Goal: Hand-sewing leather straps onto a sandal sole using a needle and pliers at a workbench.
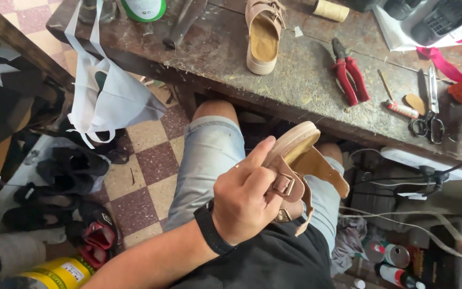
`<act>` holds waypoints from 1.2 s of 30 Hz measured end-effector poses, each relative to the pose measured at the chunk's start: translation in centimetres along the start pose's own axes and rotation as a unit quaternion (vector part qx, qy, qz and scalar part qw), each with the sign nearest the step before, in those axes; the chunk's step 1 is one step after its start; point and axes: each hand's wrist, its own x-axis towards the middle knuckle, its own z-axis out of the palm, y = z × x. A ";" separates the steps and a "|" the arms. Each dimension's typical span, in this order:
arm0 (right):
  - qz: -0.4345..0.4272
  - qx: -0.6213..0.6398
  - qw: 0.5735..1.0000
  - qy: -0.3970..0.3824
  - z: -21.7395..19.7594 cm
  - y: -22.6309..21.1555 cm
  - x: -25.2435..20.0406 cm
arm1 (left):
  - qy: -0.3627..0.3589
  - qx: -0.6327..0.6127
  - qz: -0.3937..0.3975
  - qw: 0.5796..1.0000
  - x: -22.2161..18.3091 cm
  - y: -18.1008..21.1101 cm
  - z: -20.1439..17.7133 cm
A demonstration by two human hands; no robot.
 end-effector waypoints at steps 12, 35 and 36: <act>-0.171 0.159 0.963 -0.136 24.9 -18.7 -10.6 | -0.025 -0.010 0.003 1.000 0.3 -0.1 0.2; -0.298 -0.193 0.928 -0.109 25.3 -16.0 -7.4 | -0.004 -0.138 -0.087 0.987 1.8 -0.4 -0.4; -0.297 -0.193 0.929 -0.108 25.3 -16.0 -7.4 | -0.003 -0.131 -0.082 0.988 1.9 -0.3 -0.4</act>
